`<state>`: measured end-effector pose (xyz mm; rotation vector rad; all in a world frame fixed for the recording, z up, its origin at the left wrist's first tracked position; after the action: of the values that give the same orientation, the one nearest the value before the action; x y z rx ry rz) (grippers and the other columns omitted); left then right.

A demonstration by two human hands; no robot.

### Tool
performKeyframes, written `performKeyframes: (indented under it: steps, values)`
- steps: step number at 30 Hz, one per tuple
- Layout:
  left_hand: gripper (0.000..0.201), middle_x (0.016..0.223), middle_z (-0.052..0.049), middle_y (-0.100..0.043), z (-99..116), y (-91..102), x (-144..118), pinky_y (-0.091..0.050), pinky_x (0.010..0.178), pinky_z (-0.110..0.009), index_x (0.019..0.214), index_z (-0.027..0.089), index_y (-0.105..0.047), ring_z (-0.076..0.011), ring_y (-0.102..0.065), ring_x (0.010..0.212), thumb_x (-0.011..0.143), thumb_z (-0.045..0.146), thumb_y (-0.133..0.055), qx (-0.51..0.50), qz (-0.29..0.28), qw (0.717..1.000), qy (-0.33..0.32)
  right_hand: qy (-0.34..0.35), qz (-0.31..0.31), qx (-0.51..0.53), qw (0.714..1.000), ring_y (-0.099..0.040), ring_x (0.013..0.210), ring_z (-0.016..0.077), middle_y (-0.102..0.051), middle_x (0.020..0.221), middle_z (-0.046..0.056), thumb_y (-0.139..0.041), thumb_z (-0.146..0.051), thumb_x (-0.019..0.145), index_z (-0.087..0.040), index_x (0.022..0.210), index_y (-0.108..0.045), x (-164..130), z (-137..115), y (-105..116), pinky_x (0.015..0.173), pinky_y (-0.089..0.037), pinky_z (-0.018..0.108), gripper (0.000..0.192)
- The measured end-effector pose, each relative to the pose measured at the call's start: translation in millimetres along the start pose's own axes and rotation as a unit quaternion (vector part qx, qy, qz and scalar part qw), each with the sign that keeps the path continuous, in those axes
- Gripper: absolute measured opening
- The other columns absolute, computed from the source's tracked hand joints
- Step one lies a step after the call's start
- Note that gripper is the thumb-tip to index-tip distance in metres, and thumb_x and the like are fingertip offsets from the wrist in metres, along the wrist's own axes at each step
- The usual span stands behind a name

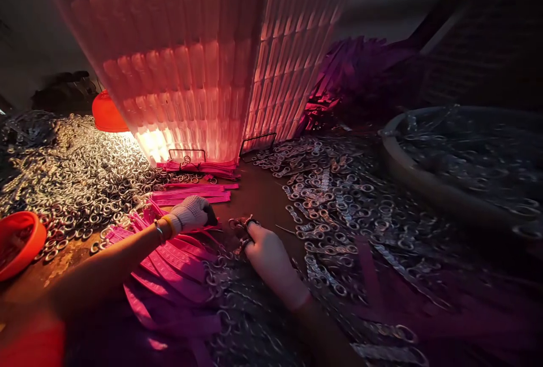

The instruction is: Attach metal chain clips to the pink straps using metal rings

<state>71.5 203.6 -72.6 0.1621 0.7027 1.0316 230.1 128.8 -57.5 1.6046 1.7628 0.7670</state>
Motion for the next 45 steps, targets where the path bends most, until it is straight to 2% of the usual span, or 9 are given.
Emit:
performKeyframes:
  steps: [5,10,18,22,25,28,34,39,45]
  values:
    - [0.026,0.045,0.001,-0.037,7.3,-8.2,7.4,-0.037,0.058,-0.025,0.041,0.018,-0.051,-0.0173,-0.049,0.061,0.056,0.007,-0.069,0.116,0.053,0.991,-0.037,0.001,-0.025,-0.069,0.997,-0.061,0.074,0.0179,-0.070,0.082,0.006,-0.046,-0.004,0.078,-0.017,0.093,-0.066,-5.6,-12.0,-2.9,0.063,-0.033,0.026,0.029]
    - [0.005,0.060,-0.002,-0.057,10.3,3.4,-11.8,-0.040,0.060,-0.024,0.060,0.017,-0.067,-0.0157,-0.053,0.065,0.063,0.013,-0.066,0.129,0.043,0.988,-0.079,0.058,-0.021,-0.021,0.998,-0.062,0.087,0.0202,-0.071,0.090,0.006,-0.046,-0.005,0.078,-0.019,0.103,-0.067,-8.8,-21.6,-3.2,0.074,-0.040,0.026,0.035]
    - [0.034,0.052,0.007,-0.047,-27.6,5.5,-63.6,-0.022,0.037,-0.018,0.084,0.018,-0.059,-0.0058,-0.034,0.039,0.076,0.050,-0.067,-0.168,-0.057,0.984,0.032,0.119,-0.070,-0.022,0.990,-0.060,0.081,0.0174,-0.069,0.089,0.006,-0.045,-0.003,0.077,-0.017,0.087,-0.064,-3.8,-48.4,-17.2,0.068,-0.035,0.026,0.026]
    - [0.038,0.062,0.004,-0.055,-33.3,0.1,-66.7,-0.022,0.036,-0.017,0.088,0.017,-0.061,-0.0049,-0.036,0.041,0.075,0.052,-0.069,-0.189,-0.055,0.980,0.032,0.131,-0.083,-0.113,0.981,-0.060,0.080,0.0173,-0.069,0.090,0.006,-0.045,-0.003,0.077,-0.017,0.086,-0.063,-0.5,-60.2,-23.5,0.067,-0.033,0.028,0.024]
    - [0.038,0.052,0.006,-0.046,-35.2,-2.1,-66.6,-0.021,0.037,-0.019,0.083,0.017,-0.062,-0.0058,-0.032,0.038,0.080,0.055,-0.064,-0.160,-0.052,0.985,0.024,0.143,-0.093,-0.157,0.973,-0.061,0.083,0.0182,-0.069,0.094,0.008,-0.046,-0.003,0.078,-0.016,0.090,-0.065,0.6,-68.1,-27.1,0.068,-0.034,0.028,0.026]
    - [0.035,0.050,0.005,-0.044,-37.6,-1.7,-66.8,-0.022,0.039,-0.021,0.075,0.017,-0.061,-0.0075,-0.033,0.040,0.085,0.050,-0.057,-0.093,-0.026,0.995,0.000,0.148,-0.098,-0.183,0.967,-0.062,0.084,0.0193,-0.069,0.095,0.009,-0.046,-0.003,0.079,-0.016,0.092,-0.065,0.4,-72.9,-31.4,0.068,-0.035,0.029,0.026]
    - [0.014,0.078,-0.004,-0.069,-28.9,-5.2,-70.5,-0.040,0.065,-0.024,0.082,0.016,-0.071,-0.0158,-0.055,0.070,0.078,0.018,-0.058,0.065,0.048,0.986,-0.146,0.112,-0.091,-0.185,0.972,-0.063,0.083,0.0199,-0.069,0.094,0.010,-0.047,-0.005,0.081,-0.015,0.093,-0.065,0.9,-70.6,-35.4,0.069,-0.037,0.029,0.024]
    - [0.023,0.075,-0.004,-0.066,-36.3,-9.9,-66.7,-0.037,0.058,-0.022,0.085,0.013,-0.074,-0.0130,-0.049,0.062,0.082,0.028,-0.056,-0.051,-0.011,0.996,-0.079,0.116,-0.154,-0.189,0.963,-0.066,0.093,0.0205,-0.070,0.104,0.011,-0.048,-0.006,0.081,-0.015,0.105,-0.061,2.4,-67.9,-39.9,0.074,-0.041,0.026,0.028]
    - [0.022,0.068,-0.003,-0.060,-42.2,-10.2,-63.9,-0.033,0.054,-0.022,0.079,0.011,-0.070,-0.0109,-0.044,0.058,0.079,0.029,-0.058,-0.085,-0.013,0.995,-0.052,0.123,-0.182,-0.237,0.946,-0.070,0.083,0.0275,-0.073,0.088,0.014,-0.050,-0.010,0.082,-0.013,0.104,-0.060,7.4,-72.3,-48.3,0.065,-0.044,0.031,0.025]
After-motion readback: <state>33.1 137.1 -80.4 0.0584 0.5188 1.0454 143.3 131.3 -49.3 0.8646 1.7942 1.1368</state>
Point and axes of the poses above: each hand's wrist, its own x-axis towards the middle knuckle, its own y-axis out of the back of the hand, z = x × y, the point moved 8 cm from there along x, towards the middle knuckle
